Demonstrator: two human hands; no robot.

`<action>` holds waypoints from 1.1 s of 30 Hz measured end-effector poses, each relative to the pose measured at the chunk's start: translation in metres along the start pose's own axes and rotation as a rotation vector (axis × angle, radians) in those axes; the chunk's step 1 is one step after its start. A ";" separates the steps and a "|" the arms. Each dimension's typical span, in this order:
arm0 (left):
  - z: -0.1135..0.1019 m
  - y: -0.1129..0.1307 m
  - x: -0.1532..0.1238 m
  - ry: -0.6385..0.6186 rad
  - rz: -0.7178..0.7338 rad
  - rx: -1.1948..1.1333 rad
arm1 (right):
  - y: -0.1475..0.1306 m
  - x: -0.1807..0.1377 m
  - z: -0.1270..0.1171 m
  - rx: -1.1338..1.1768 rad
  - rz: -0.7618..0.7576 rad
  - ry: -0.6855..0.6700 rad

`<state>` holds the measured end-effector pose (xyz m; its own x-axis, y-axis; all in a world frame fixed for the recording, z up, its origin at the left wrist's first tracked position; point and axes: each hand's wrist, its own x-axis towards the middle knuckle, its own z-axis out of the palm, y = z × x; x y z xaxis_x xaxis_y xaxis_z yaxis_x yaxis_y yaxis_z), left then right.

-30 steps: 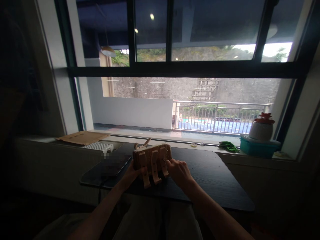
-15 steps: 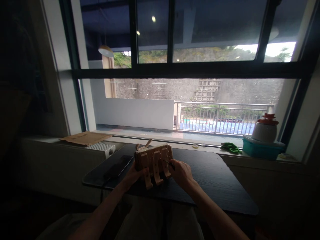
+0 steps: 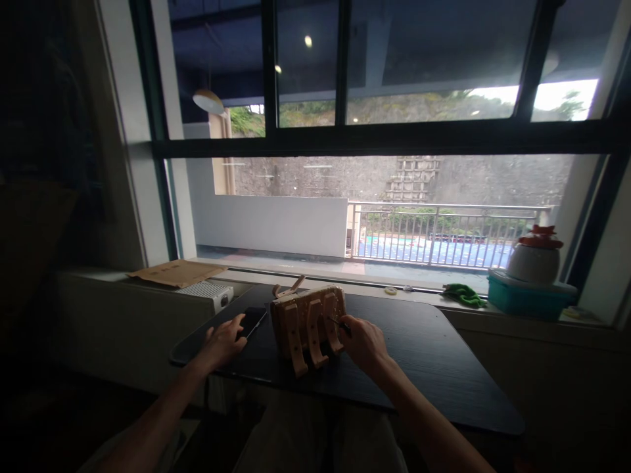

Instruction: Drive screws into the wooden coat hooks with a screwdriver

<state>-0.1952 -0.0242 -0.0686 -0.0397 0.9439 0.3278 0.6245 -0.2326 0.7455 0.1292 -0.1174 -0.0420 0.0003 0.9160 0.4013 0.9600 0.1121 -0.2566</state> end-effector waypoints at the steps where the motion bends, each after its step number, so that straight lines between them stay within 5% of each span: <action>1: 0.002 0.001 -0.001 -0.008 0.009 -0.016 | 0.000 0.000 0.000 -0.002 0.001 0.003; 8: 0.054 0.027 -0.029 -0.174 0.153 -0.403 | -0.003 -0.001 -0.003 -0.023 0.003 -0.001; 14: 0.097 0.043 -0.033 -0.057 0.130 -0.657 | -0.007 -0.002 -0.003 -0.053 0.002 -0.004; 26: 0.093 0.042 -0.023 -0.093 0.024 -0.774 | -0.010 -0.009 -0.006 -0.094 -0.098 -0.014; 33: 0.090 0.044 -0.025 -0.119 0.020 -0.802 | -0.006 -0.006 -0.003 -0.042 -0.003 0.011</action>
<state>-0.0965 -0.0369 -0.0960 0.0768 0.9459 0.3152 -0.1270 -0.3043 0.9441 0.1239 -0.1244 -0.0405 0.0006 0.9116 0.4112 0.9708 0.0981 -0.2189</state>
